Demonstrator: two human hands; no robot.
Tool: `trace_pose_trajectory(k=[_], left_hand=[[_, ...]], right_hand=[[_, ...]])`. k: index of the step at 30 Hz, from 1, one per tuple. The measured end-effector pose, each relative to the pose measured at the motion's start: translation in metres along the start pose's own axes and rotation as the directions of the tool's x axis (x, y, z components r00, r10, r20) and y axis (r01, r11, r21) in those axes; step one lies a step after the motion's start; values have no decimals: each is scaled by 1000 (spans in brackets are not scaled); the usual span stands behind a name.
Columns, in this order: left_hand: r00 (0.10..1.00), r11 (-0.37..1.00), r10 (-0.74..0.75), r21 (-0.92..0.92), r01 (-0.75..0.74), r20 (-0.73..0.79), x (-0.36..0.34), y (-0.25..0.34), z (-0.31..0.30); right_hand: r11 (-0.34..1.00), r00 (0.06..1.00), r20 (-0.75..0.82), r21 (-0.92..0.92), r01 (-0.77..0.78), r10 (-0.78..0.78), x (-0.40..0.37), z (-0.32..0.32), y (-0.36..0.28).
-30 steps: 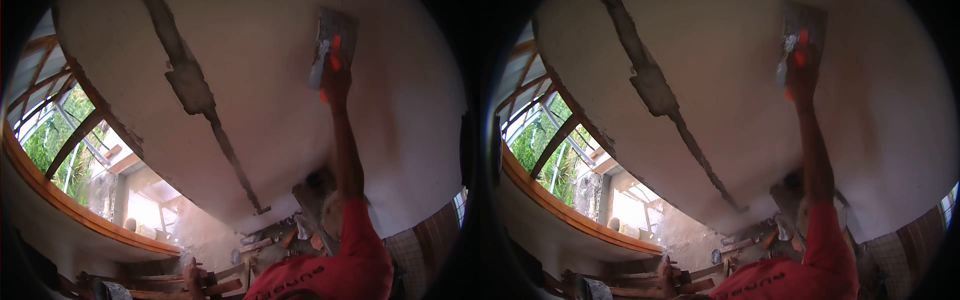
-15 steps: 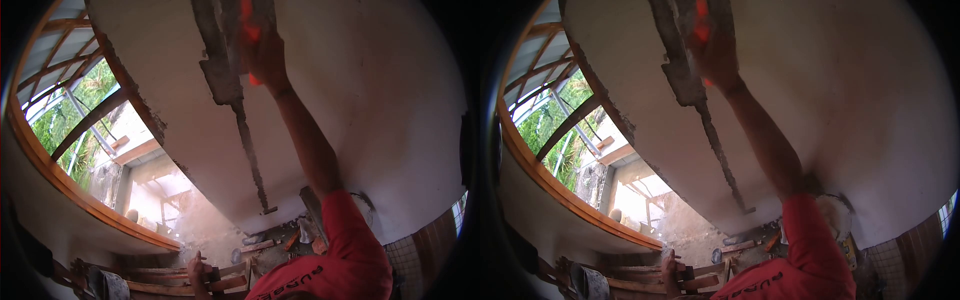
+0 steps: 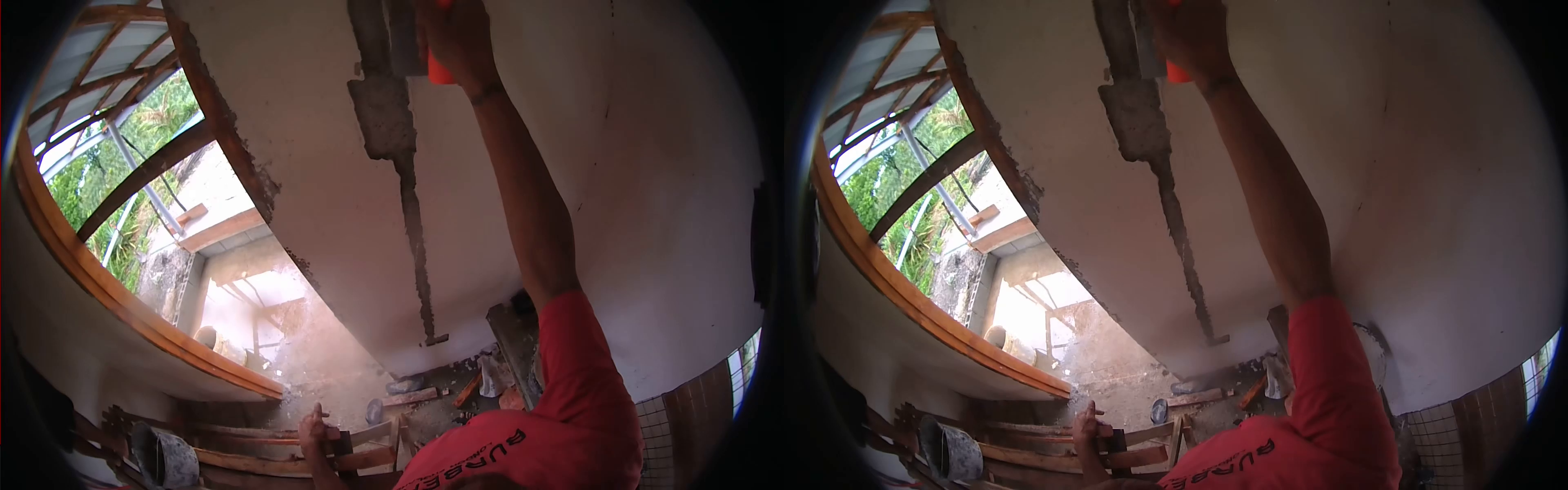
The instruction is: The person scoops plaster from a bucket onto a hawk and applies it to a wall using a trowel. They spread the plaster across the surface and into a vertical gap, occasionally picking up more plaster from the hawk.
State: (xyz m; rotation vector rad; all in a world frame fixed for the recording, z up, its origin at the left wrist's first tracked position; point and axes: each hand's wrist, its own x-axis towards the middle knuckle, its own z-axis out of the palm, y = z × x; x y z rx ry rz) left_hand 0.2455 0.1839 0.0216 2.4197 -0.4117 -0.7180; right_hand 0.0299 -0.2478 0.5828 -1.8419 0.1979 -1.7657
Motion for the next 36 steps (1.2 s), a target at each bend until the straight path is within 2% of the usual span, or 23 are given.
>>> trace_pose_trajectory(k=[2,3,6,9,11,13,14,15,16,17,20,21,22,23,24,26,30,32,33,34,35,36], left_hand=[[999,996,-48,70,47,17,-8,15,-5],[1000,997,-24,79,24,8,-7,16,-5],[1000,997,14,82,-14,0,-9,15,-2],[1000,1000,-11,23,10,8,-11,15,-2],[1000,999,-19,-34,19,4,-7,7,1],[999,998,50,-39,-50,-3,-7,9,1],[996,995,85,-43,-86,-11,-11,12,-2],[993,894,113,-439,-88,30,-36,19,-3],[985,642,164,-765,-60,60,-75,31,-1],[970,280,234,-960,1,69,-90,40,3],[979,536,201,-840,-80,35,-51,10,11],[987,645,60,-760,75,148,-16,-10,12],[982,671,16,-731,127,186,3,-19,16],[975,693,-32,-698,182,222,16,-26,17],[964,712,-84,-662,236,254,19,-30,15],[967,745,-41,-638,197,251,15,-29,12],[977,726,100,-685,60,191,27,-51,22],[979,751,46,-653,97,198,12,-35,15],[979,765,21,-634,114,202,3,-21,10],[987,827,32,-558,61,156,10,-26,11],[988,853,39,-519,45,150,14,-29,12],[987,864,49,-502,34,151,17,-28,11]], right_hand=[[989,990,-84,-99,106,-114,10,8,20],[976,977,-123,-155,155,-175,16,10,33],[859,856,-204,-321,399,-474,29,1,57],[914,985,-146,-404,29,-96,30,-51,48],[892,962,-275,-436,-124,-1,35,-91,56],[764,884,-381,-644,-42,-272,48,-135,80],[776,891,-385,-627,-63,-239,48,-150,84],[789,897,-389,-609,-80,-210,49,-162,84],[802,901,-392,-591,-91,-187,55,-168,80],[860,908,-349,-509,24,-232,40,-152,65],[742,859,-141,-585,329,-492,26,-91,41],[837,887,-163,-439,326,-431,25,-67,33],[853,900,-175,-430,296,-400,18,-44,17],[914,937,-150,-314,259,-316,18,-27,10],[923,942,-146,-292,251,-302,19,-17,7],[941,954,-132,-247,233,-271,21,-2,6],[897,895,-176,-254,361,-410,31,11,15],[571,665,-53,-565,596,-745,49,14,42],[589,680,-59,-559,584,-731,50,14,45],[606,694,-66,-552,573,-717,51,14,48],[815,840,-153,-383,435,-520,42,16,41],[951,939,-196,-186,248,-284,35,14,36]])
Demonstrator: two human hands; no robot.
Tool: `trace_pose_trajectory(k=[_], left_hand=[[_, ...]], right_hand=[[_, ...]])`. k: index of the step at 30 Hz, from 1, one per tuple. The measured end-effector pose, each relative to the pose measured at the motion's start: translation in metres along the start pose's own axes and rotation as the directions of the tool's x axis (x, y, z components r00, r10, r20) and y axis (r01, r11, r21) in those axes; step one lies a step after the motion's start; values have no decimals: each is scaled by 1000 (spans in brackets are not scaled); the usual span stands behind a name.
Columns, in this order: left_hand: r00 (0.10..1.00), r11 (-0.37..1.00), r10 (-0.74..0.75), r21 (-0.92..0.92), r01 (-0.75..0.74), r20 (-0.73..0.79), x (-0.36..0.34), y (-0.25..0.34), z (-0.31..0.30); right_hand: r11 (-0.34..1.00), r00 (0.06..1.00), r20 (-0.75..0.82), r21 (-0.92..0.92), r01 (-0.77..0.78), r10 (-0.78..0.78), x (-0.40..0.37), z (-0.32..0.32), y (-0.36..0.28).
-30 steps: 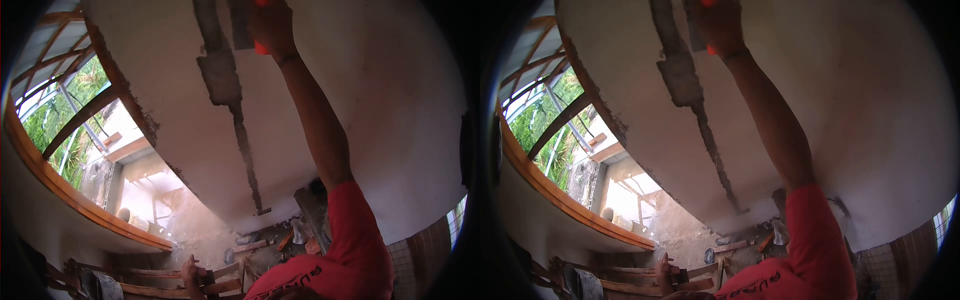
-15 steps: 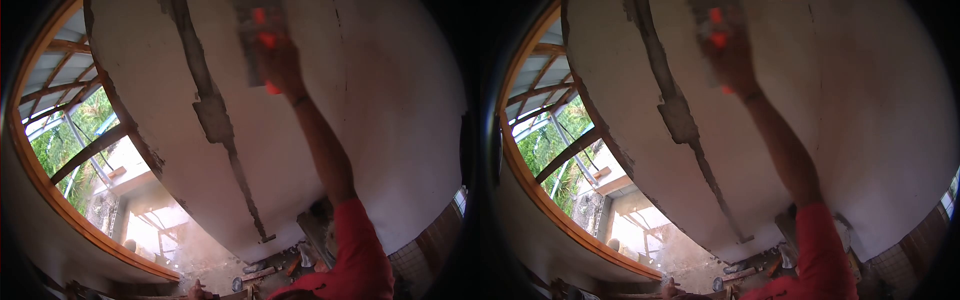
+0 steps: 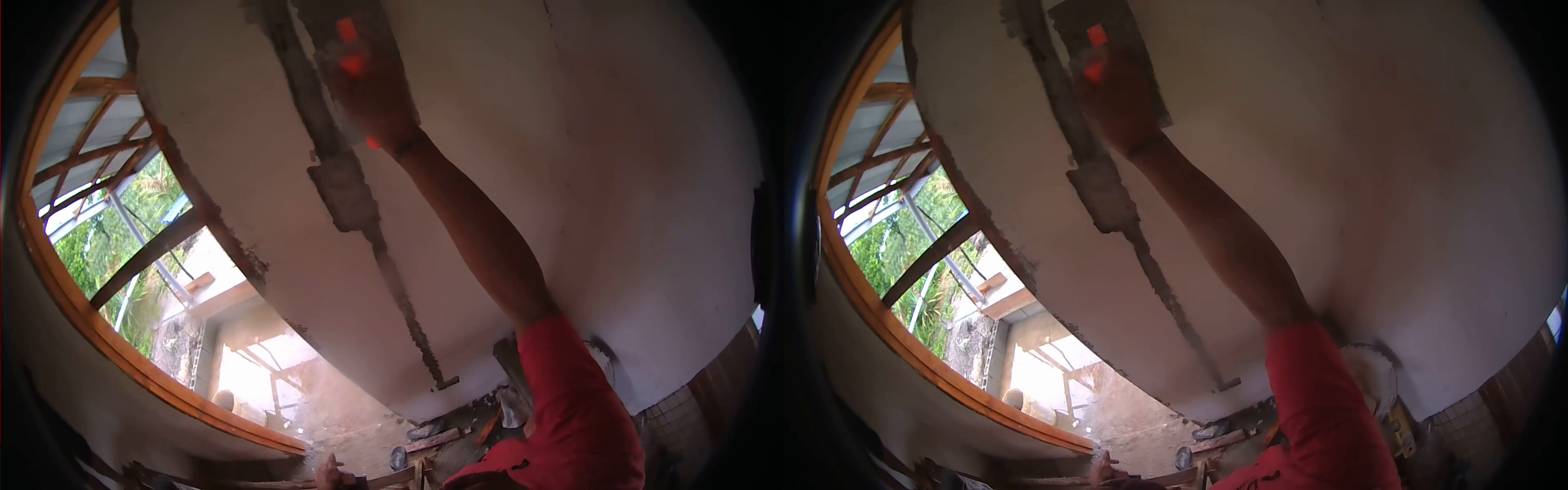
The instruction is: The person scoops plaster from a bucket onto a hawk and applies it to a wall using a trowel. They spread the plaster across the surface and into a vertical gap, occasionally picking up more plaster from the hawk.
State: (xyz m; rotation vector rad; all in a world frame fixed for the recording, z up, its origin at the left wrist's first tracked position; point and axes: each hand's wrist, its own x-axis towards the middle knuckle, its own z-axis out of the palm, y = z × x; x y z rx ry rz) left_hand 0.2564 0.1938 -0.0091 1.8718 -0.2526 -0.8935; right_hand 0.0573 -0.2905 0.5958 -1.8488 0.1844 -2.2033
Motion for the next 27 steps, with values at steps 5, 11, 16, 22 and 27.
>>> trace_pose_trajectory(k=[5,11,16,22,27], left_hand=[[999,998,23,62,-24,22,9,10,3],[998,993,55,102,-59,36,14,17,8],[995,992,82,96,-87,61,19,15,8],[992,991,104,80,-109,70,19,1,0],[984,984,154,75,-161,84,28,-23,-10]], right_hand=[[855,940,-98,-455,250,-327,11,-68,62],[874,972,-191,-439,-209,136,14,-223,133],[771,931,-129,-605,200,-343,22,-195,96],[976,977,58,-59,208,-205,68,-51,-8],[973,977,125,-132,191,-175,100,-1,-21]])
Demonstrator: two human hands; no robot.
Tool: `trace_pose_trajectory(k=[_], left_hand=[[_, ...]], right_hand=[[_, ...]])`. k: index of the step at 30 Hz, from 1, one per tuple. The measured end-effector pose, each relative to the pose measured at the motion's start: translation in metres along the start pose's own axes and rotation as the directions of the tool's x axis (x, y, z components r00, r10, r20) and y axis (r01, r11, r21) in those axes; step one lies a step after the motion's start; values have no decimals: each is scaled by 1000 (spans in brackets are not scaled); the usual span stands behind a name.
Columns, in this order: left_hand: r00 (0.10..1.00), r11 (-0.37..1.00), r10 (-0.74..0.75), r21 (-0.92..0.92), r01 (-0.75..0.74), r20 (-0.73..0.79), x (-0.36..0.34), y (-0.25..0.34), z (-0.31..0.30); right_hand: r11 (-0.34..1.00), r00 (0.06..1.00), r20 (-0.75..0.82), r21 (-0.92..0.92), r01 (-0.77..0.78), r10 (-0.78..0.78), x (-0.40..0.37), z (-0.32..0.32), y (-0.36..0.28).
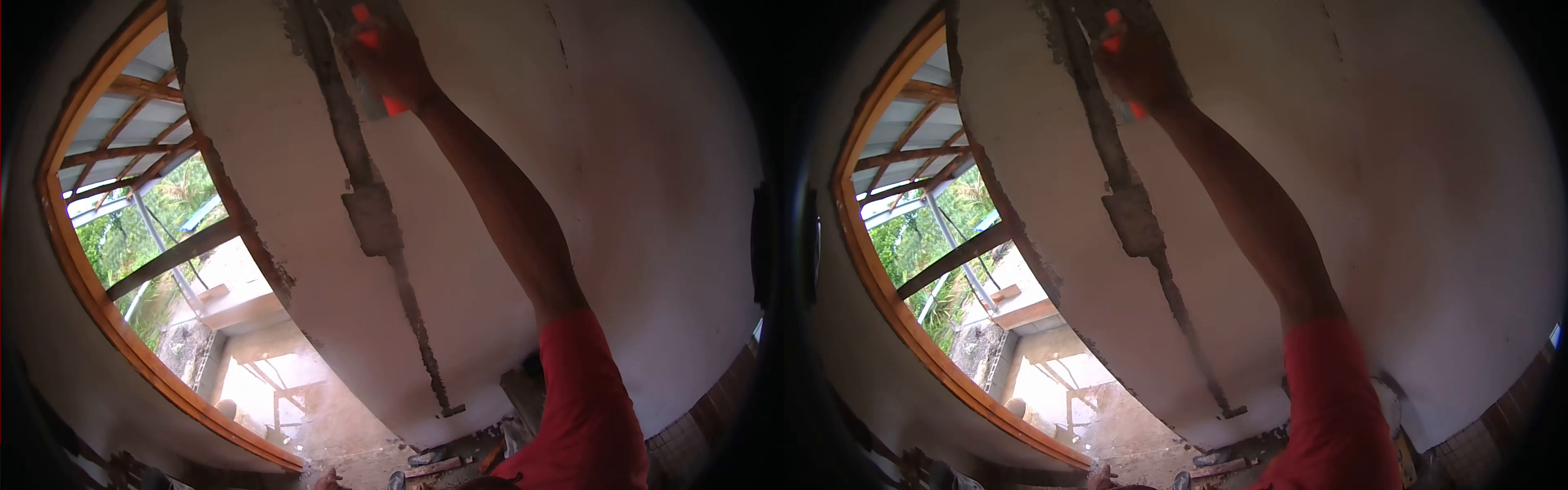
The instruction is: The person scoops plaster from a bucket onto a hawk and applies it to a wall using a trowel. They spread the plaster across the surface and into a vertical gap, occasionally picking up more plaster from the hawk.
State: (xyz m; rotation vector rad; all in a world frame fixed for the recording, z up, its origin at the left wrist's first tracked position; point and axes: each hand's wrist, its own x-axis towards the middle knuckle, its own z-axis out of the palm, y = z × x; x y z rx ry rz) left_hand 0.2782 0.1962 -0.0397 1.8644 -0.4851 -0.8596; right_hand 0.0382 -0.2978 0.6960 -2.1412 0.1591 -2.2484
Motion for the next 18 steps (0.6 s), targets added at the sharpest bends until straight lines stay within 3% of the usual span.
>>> trace_pose_trajectory(k=[2,3,5,7,8,10,12,13,14,15,16,17,18], left_hand=[[996,996,83,22,-83,15,6,-18,-6],[971,970,231,70,-235,53,3,-23,-13],[999,999,46,20,-46,0,7,-21,-7],[1000,1000,-5,18,5,-16,-4,8,1],[1000,1000,-18,23,18,-22,-6,16,4],[999,999,-36,32,37,-32,-11,31,8],[998,998,-51,41,52,-43,-15,42,11],[997,997,-59,45,61,-49,-15,47,13],[996,997,-65,44,67,-53,-14,52,15],[996,996,-66,49,68,-57,-15,54,17],[996,996,-68,54,71,-61,-15,58,19],[996,996,-69,57,73,-63,-17,60,19],[995,996,-71,57,75,-66,-17,65,20]], right_hand=[[987,980,-123,-57,152,-158,3,8,-2],[970,954,-181,-95,222,-237,5,12,0],[757,884,5,-515,402,-467,16,30,28],[812,940,59,-487,321,-336,14,24,27],[960,994,40,-258,112,-106,4,5,-1],[993,996,29,82,-90,88,-2,-14,-4],[963,997,-67,268,-6,24,-7,-26,37],[955,984,-79,-265,132,-158,0,-31,91],[658,948,7,-718,225,-317,4,-48,143],[624,958,94,-741,249,-270,-3,-82,155],[752,935,-80,-619,225,-345,-13,-103,166],[935,983,-169,-329,-130,77,-26,-130,150],[871,865,-116,0,-492,489,-36,-158,133]])
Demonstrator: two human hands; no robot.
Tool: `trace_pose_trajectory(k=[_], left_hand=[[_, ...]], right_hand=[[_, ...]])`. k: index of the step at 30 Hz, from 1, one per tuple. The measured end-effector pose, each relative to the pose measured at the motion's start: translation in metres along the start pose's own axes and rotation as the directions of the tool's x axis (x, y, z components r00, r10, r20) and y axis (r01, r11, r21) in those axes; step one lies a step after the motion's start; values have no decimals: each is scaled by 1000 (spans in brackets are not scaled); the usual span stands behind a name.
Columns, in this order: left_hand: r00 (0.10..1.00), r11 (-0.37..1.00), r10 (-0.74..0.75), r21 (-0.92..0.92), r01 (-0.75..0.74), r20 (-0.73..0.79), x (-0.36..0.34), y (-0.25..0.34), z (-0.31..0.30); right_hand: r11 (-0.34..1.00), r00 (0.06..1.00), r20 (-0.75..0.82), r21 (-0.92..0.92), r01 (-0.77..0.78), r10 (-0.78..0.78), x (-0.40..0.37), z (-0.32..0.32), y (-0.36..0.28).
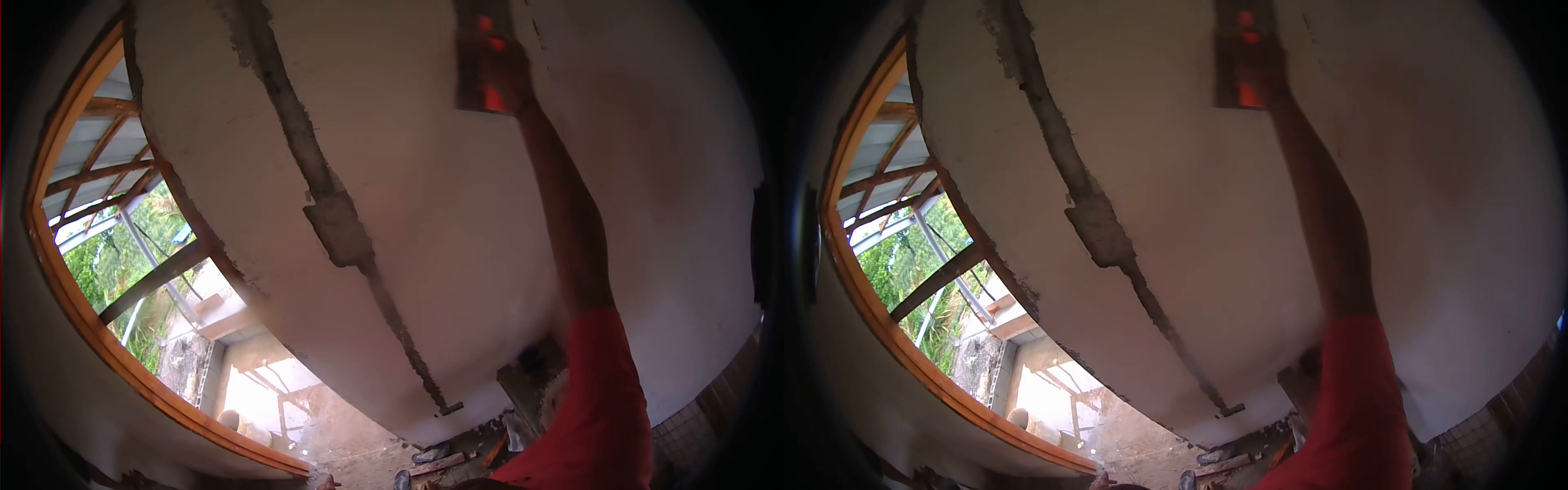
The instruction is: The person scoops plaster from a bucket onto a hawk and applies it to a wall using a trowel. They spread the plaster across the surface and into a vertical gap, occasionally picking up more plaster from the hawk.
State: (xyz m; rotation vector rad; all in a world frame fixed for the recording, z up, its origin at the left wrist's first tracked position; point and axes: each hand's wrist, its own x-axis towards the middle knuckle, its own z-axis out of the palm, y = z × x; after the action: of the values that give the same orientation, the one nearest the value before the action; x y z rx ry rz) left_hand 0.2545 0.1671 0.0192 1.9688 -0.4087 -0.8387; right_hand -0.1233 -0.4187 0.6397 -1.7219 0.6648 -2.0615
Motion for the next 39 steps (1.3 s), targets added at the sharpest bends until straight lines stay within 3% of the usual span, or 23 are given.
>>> trace_pose_trajectory(k=[2,5,7,8,10,12,13,14,15,16,17,19,22,25,28,31,34,37,39], left_hand=[[1000,1000,-2,-1,2,-1,-4,5,2],[1000,1000,7,-6,-7,-3,-17,10,3],[1000,999,24,-36,-24,-5,-31,15,6],[999,997,34,-68,-34,-7,-44,19,8],[997,985,75,-153,-76,-13,-75,35,17],[992,966,121,-228,-123,-23,-96,48,24],[994,979,102,-177,-106,-28,-98,51,22],[998,999,47,7,-46,-48,-89,49,19],[987,914,-94,381,138,-132,-42,25,5],[978,910,-12,403,96,-206,-13,-20,-3],[976,898,-6,428,101,-218,-11,-28,-4],[972,872,15,479,103,-236,-13,-17,-1],[973,857,-19,498,134,-229,-19,-4,1],[966,879,-58,446,169,-251,-32,15,7],[968,887,-59,431,163,-245,-16,-9,1],[973,866,-15,484,129,-232,-20,-5,2],[977,885,-10,452,107,-212,-16,-9,0],[970,885,-100,426,189,-222,-20,2,1],[972,874,16,476,100,-234,-15,-15,-1]], right_hand=[[996,991,-102,28,88,-84,-6,-31,40],[968,933,-292,-193,159,-212,-41,-49,59],[999,985,-167,-2,-44,44,-94,-51,36],[990,973,-187,-61,124,-134,-113,-37,46],[967,959,-125,0,256,-254,-158,-4,42],[977,995,59,201,72,-85,-208,25,3],[961,984,178,265,-78,30,-224,34,-13],[972,987,144,234,34,-69,-232,48,-14],[969,979,112,201,146,-171,-239,63,-9],[953,959,82,163,255,-270,-246,73,-7],[967,970,125,174,185,-208,-251,79,-10],[982,975,207,184,47,-86,-257,86,-16],[955,969,88,207,211,-233,-263,101,-16],[979,978,162,173,106,-135,-271,103,-25],[983,977,199,178,39,-75,-278,109,-29],[935,947,63,190,299,-316,-276,126,-10],[924,936,-38,149,352,-350,-275,131,-4],[984,984,110,130,124,-138,-272,116,0],[981,978,89,-35,191,-187,-262,104,21]])
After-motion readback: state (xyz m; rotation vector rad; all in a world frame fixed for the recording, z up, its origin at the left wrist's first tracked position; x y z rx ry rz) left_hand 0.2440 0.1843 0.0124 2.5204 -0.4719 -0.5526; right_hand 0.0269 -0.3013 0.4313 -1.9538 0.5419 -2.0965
